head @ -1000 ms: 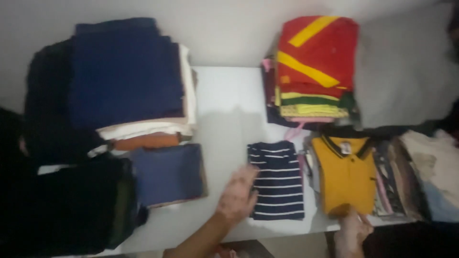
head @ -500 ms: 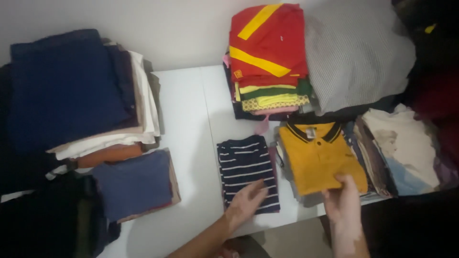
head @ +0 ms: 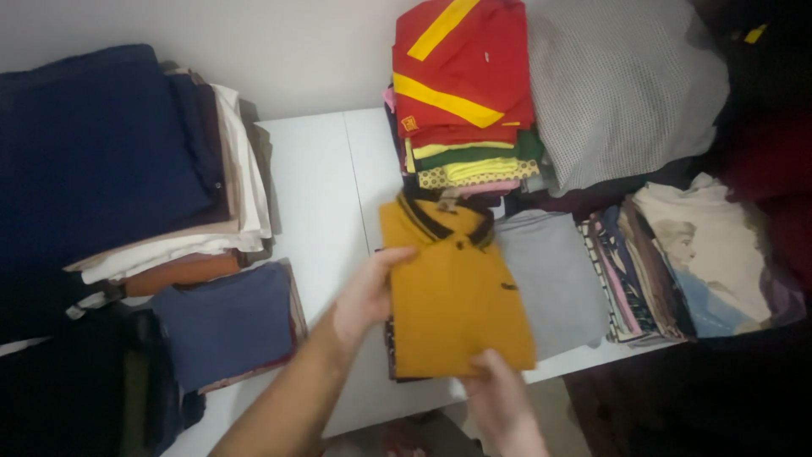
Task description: The person is sorting and arranging folded clothes on a table.
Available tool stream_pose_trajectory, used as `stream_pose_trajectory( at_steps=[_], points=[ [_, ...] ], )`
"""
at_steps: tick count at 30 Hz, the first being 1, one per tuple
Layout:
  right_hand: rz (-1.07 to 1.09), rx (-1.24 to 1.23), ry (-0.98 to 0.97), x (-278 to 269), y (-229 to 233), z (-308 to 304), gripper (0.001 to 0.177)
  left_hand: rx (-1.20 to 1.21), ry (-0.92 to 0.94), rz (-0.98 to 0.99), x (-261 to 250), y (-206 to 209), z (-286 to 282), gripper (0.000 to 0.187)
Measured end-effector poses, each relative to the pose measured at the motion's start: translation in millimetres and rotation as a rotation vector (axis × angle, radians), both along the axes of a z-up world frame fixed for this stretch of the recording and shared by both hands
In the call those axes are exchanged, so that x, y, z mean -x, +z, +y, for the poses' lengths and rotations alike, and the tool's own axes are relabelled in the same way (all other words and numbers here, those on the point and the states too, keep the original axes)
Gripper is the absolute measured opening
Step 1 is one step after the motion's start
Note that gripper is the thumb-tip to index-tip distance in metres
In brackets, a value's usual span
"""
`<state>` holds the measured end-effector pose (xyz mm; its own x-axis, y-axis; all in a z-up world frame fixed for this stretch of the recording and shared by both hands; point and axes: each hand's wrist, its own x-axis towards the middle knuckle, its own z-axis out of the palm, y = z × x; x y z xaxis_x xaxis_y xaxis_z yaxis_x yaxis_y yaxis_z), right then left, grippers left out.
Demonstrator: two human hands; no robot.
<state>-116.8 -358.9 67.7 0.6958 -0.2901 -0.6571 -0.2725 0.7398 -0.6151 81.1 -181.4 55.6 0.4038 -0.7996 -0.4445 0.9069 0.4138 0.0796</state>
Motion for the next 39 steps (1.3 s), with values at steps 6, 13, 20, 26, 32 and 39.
stream_pose_trajectory(
  at_steps=[6, 13, 20, 26, 32, 39],
  points=[
    [0.209, -0.068, 0.038, 23, -139, 9, 0.023, -0.321, 0.010, -0.035, 12, -108, 31, 0.043],
    [0.136, 0.029, 0.078, 46, -161, -10, 0.015, -0.214, 0.033, -0.082, 19, -100, 27, 0.042],
    [0.061, 1.447, 0.154, 4, -72, -27, 0.059, -0.908, 0.142, -0.331, 20, -74, 19, 0.046],
    [0.113, 1.232, 0.605, -101, -86, -41, 0.062, -1.470, 0.048, -0.806, 30, -142, 12, 0.052],
    [0.217, 1.028, 0.602, -124, -54, -29, 0.064, -1.420, 0.078, -0.854, 36, -127, 16, 0.064],
    [-0.042, 0.747, 0.438, -85, -62, -36, 0.059, -1.509, 0.122, -1.212, 47, -154, 1, 0.069]
  ],
)
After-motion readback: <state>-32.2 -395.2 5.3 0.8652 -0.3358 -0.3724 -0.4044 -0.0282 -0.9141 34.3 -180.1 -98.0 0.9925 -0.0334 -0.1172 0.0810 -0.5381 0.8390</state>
